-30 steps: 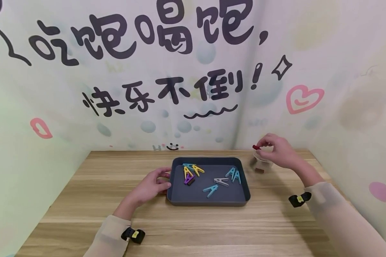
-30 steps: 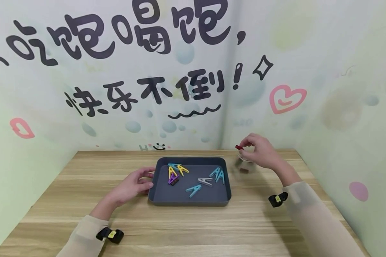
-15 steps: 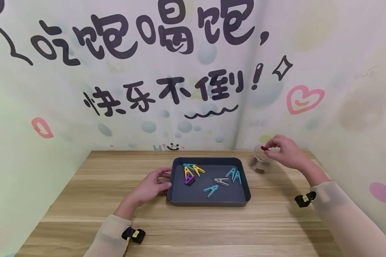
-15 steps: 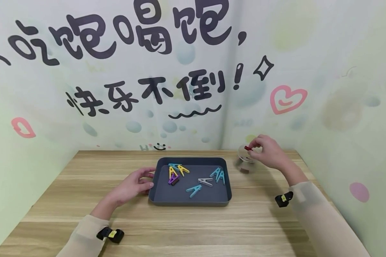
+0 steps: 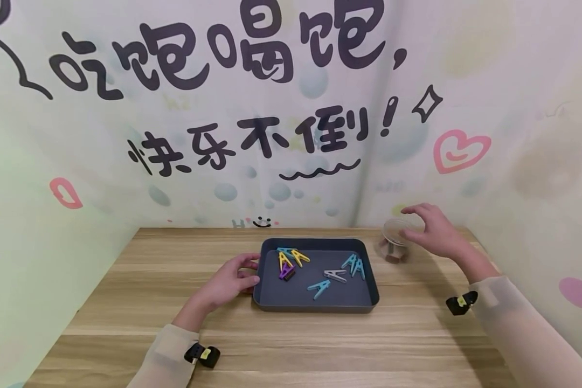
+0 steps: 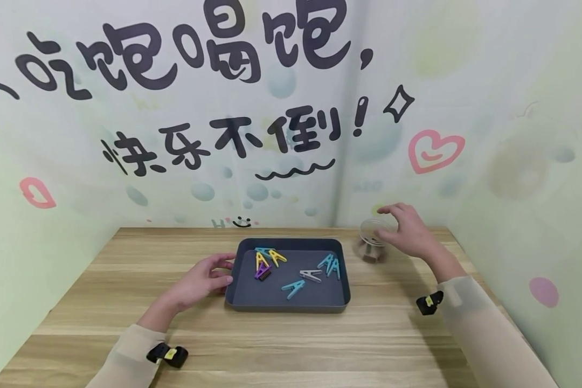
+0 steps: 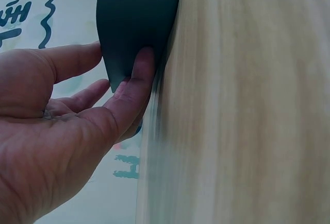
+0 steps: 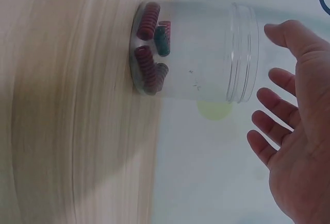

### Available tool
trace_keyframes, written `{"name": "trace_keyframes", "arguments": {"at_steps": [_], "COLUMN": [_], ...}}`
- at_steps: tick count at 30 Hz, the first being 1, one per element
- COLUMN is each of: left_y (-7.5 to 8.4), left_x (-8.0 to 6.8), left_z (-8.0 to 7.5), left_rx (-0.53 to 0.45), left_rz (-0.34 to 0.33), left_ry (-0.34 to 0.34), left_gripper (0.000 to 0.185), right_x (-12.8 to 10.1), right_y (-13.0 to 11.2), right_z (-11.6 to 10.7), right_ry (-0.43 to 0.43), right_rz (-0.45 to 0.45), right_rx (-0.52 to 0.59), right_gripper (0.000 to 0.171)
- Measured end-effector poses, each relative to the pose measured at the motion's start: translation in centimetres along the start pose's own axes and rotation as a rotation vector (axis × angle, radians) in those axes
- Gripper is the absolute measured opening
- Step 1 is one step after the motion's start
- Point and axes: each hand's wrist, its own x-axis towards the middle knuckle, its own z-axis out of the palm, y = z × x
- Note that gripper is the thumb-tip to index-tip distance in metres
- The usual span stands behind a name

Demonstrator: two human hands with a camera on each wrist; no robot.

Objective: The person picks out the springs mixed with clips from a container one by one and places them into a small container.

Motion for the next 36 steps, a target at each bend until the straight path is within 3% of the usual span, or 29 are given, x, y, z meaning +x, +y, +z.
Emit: {"name": "trace_keyframes", "arguments": {"at_steps": [6, 19, 36], "left_y": [0.0, -0.1, -0.2], "left_x": [0.0, 0.0, 0.1], "left_z": [0.0, 0.0, -0.1], "left_rx": [-0.005, -0.022, -0.033], "left_rz": [0.000, 0.003, 0.006], "left_ry": [0.003, -0.001, -0.016], "left_gripper": [0.059, 0.059, 0.058], "right_x": [0.1, 1.2, 3.0], "right_y": [-0.9, -4.5, -8.3], "right_z": [-0.1, -0.1, 0.7], "right_ry": [-0.001, -0.041, -0.075], "right_rz": [-0.005, -0.053, -0.192], "right_rx": [0.024, 0.000, -0.002], "right_gripper": [0.062, 0.054, 0.046]}}
